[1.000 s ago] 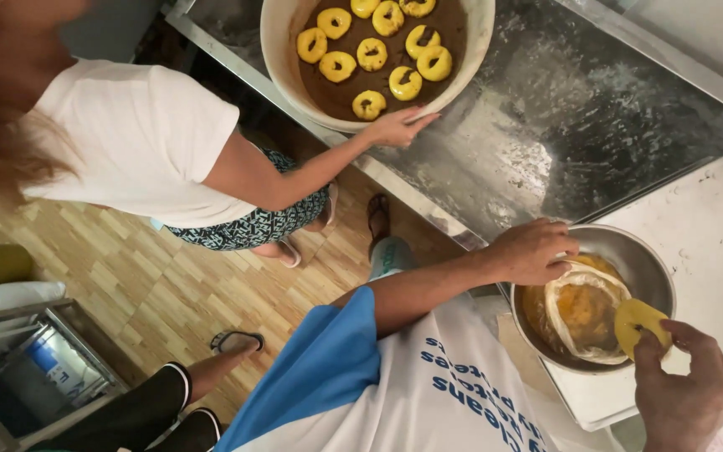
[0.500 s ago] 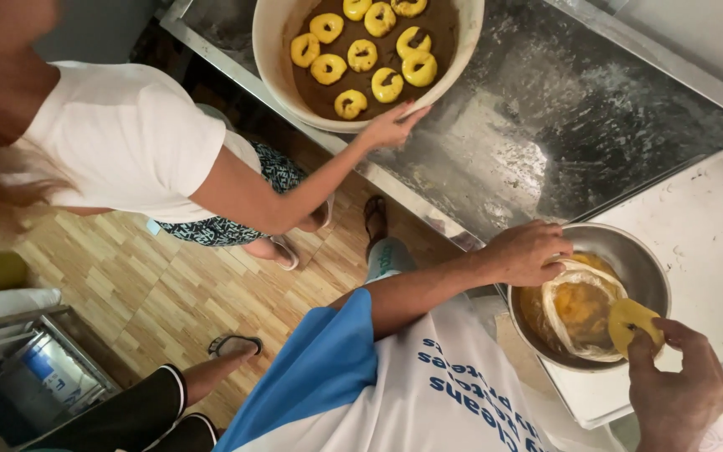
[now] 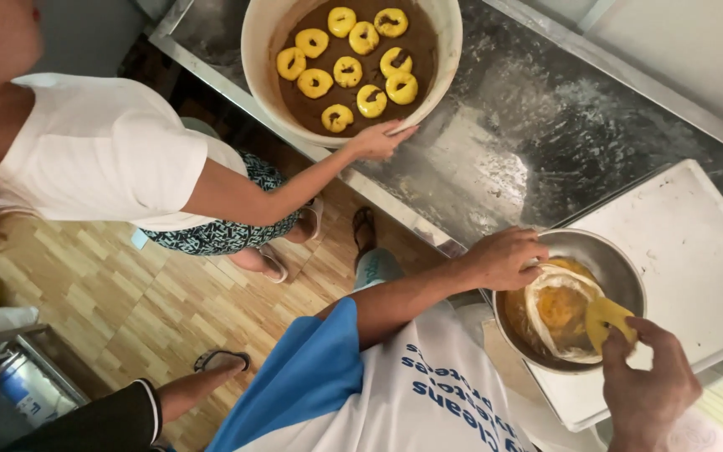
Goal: The person repeatedly picks up ring-shaped doughnuts from a tray, dips them into a bowl of liquid using a mesh strainer, and places them into a large bucket of brown liquid. The process continues until the tray is empty.
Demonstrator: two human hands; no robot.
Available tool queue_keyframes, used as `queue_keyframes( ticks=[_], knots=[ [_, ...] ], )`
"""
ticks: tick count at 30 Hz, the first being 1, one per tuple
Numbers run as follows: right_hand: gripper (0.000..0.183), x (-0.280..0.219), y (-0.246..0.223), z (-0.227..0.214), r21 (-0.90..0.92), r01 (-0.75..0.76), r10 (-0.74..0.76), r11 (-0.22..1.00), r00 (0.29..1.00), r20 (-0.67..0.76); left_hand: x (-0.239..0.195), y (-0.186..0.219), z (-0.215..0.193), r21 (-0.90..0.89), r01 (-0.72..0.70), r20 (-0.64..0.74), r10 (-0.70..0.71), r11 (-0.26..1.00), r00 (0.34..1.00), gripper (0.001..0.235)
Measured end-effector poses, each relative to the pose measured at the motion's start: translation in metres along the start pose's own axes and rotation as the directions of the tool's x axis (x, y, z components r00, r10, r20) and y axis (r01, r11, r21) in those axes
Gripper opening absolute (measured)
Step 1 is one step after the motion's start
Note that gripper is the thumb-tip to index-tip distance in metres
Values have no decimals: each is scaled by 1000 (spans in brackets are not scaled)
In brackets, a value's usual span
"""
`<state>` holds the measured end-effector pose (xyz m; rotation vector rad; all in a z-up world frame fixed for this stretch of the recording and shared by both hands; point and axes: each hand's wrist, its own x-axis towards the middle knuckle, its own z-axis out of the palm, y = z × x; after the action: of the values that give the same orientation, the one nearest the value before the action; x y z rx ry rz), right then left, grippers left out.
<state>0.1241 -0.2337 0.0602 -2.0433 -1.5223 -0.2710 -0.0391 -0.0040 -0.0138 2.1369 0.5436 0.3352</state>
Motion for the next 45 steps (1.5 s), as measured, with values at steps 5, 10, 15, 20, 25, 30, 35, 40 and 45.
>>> queue_keyframes(
  ticks=[5,10,15,20,25,30,35,40,45],
  knots=[
    [18,0,0,8,70,-59,56,996,997,47,-3,1,-1,0,36,7,-36,999,999,18],
    [21,-1,0,12,99,-102,94,990,992,81,-10,4,-21,-19,63,27,-63,998,998,24],
    [25,-2,8,17,48,-167,159,985,979,126,-19,-3,-34,-2,87,7,-87,996,996,28],
    [23,0,15,23,-104,-218,233,970,958,169,-22,-8,-56,-32,116,32,-115,993,993,24],
    [22,1,9,26,0,-168,168,986,984,60,-16,-23,-69,0,126,50,-126,992,991,29],
    [23,-2,0,26,-70,-189,188,980,982,-13,-4,-25,-81,-21,90,80,-88,996,993,25],
    [20,0,-17,15,-91,-250,250,964,968,-7,7,-27,-80,-18,-17,62,18,1000,998,20],
    [18,0,-27,9,-125,-295,295,947,955,-14,3,-21,-85,-7,-22,99,22,1000,995,18],
    [18,0,-32,12,-102,-309,307,946,951,-31,5,-19,-84,19,-23,71,22,1000,997,19]
  ],
)
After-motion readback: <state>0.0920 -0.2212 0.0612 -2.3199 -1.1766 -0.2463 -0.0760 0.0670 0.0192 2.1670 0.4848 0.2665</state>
